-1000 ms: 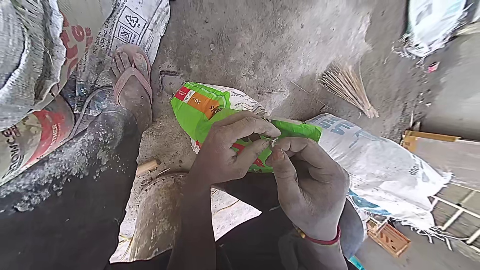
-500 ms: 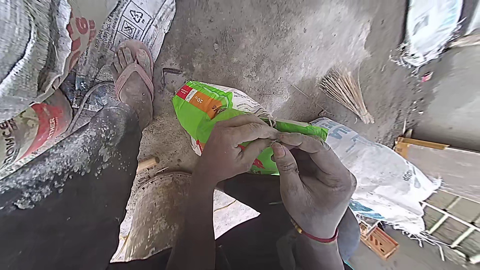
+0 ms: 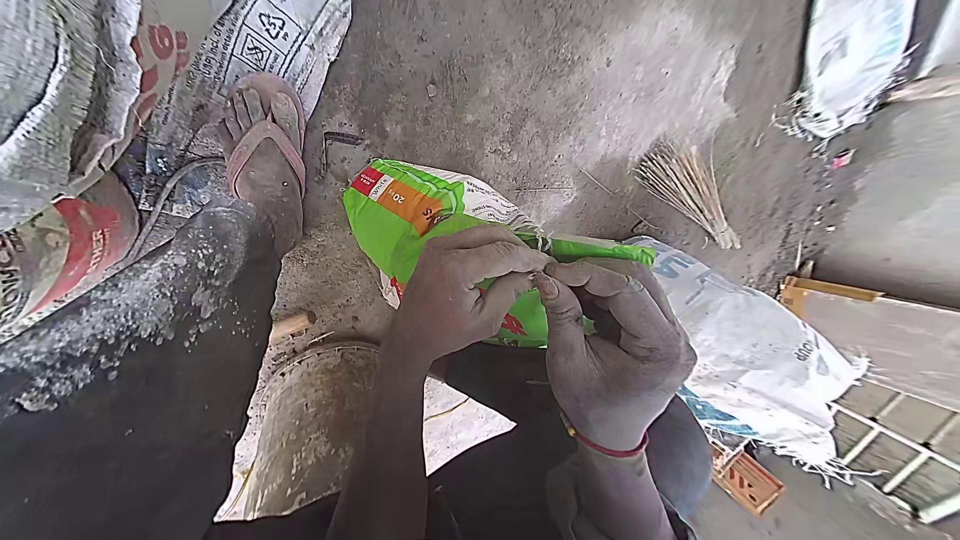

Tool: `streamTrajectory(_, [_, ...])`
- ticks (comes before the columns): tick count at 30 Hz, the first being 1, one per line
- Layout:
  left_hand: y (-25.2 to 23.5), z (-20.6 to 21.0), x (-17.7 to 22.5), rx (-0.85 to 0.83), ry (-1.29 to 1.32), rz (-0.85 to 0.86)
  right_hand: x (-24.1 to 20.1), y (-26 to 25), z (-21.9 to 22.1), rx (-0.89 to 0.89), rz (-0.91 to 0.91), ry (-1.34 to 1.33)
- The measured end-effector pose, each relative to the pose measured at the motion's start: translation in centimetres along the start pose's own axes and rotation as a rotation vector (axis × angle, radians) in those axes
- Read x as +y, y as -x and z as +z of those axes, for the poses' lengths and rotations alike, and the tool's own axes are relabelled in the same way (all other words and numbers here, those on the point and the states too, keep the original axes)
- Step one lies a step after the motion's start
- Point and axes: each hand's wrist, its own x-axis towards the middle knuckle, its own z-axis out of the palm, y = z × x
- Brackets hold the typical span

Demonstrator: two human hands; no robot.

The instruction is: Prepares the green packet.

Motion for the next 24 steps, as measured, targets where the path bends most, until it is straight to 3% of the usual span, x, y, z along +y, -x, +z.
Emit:
streamTrajectory(7, [-0.1, 0.0, 0.0, -0.009, 0.063, -0.009, -0.1, 0.1, 0.0, -0.119, 0.036, 0.059])
streamTrajectory(24, [-0.4, -0.2, 0.3, -0.006, 0.103, -0.001, -1.0, 0.1, -1.6, -0.146, 0.041, -0.1])
